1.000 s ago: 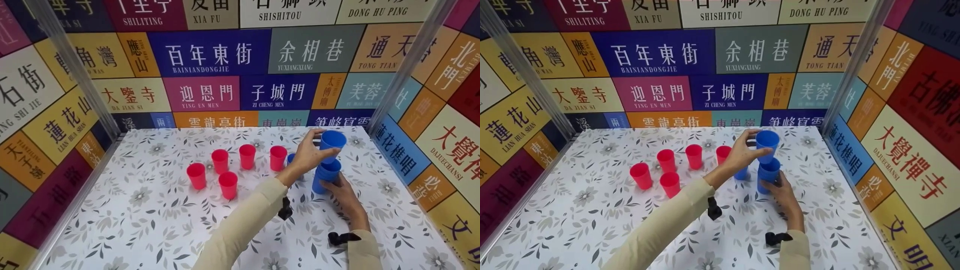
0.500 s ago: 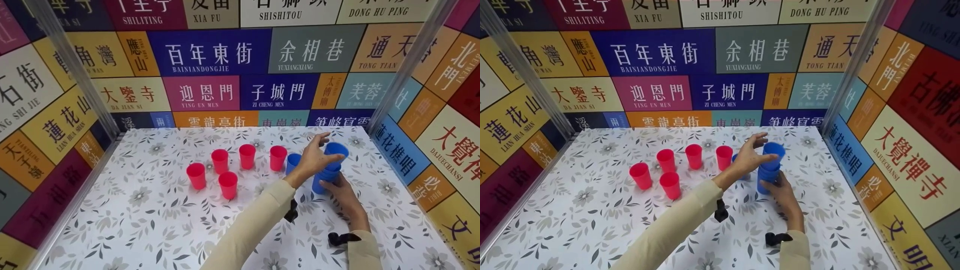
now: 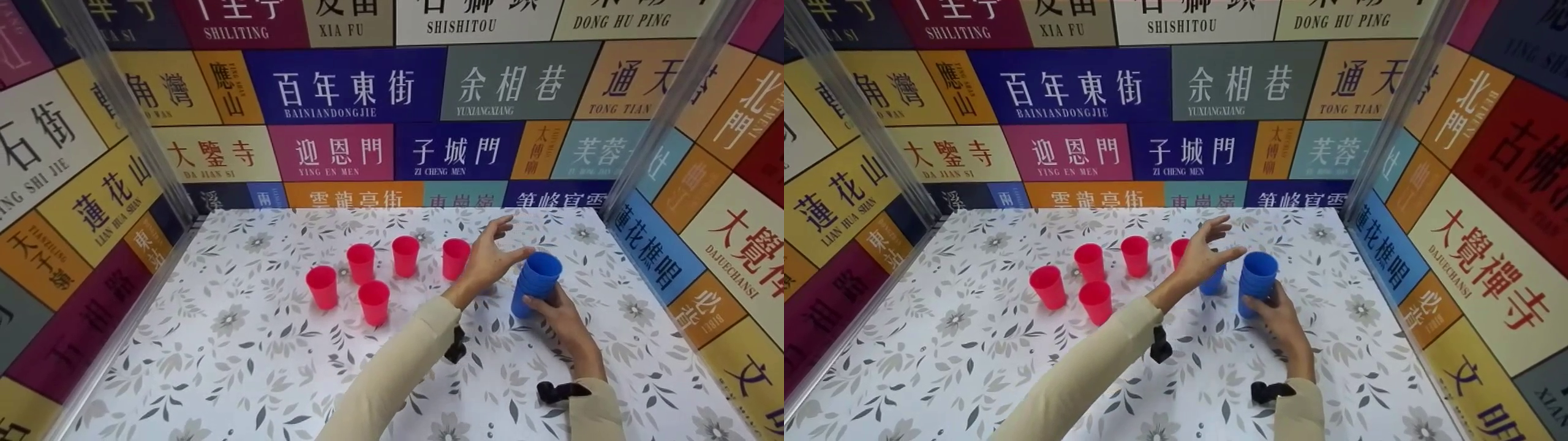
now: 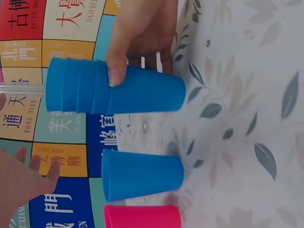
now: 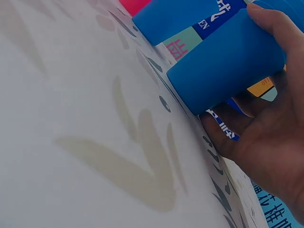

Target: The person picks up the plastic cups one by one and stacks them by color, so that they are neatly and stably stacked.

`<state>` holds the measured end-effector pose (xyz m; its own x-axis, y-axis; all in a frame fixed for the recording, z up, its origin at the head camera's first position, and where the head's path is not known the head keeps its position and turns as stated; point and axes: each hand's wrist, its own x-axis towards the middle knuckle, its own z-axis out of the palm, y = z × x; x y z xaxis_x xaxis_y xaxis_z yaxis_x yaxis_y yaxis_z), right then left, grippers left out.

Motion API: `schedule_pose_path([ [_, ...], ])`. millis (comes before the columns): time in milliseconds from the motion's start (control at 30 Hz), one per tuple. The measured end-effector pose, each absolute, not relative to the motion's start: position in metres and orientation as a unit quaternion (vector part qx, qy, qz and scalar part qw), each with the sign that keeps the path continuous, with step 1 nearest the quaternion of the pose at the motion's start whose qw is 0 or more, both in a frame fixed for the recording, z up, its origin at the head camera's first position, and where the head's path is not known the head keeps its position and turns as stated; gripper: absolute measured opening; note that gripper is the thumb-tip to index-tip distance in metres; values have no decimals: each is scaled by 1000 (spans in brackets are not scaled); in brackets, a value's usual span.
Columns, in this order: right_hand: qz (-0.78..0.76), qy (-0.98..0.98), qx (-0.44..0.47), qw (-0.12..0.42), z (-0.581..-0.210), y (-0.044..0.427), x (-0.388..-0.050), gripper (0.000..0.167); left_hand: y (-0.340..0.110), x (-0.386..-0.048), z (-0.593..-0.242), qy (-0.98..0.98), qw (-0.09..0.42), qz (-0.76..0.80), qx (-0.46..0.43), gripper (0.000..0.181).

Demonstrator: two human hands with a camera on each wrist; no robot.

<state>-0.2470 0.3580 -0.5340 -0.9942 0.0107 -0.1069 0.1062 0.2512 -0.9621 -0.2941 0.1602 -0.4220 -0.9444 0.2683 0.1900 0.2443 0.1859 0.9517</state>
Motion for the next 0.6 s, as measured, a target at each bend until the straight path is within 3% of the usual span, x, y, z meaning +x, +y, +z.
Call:
schedule_pose_path([
  [233, -614, 788, 21, 36, -535, 358, -247, 99, 141, -295, -443, 772, -35, 607, 187, 68],
  [600, -610, 792, 22, 27, -537, 359, -245, 96, 129, -289, -474, 745, -43, 649, 146, 59],
])
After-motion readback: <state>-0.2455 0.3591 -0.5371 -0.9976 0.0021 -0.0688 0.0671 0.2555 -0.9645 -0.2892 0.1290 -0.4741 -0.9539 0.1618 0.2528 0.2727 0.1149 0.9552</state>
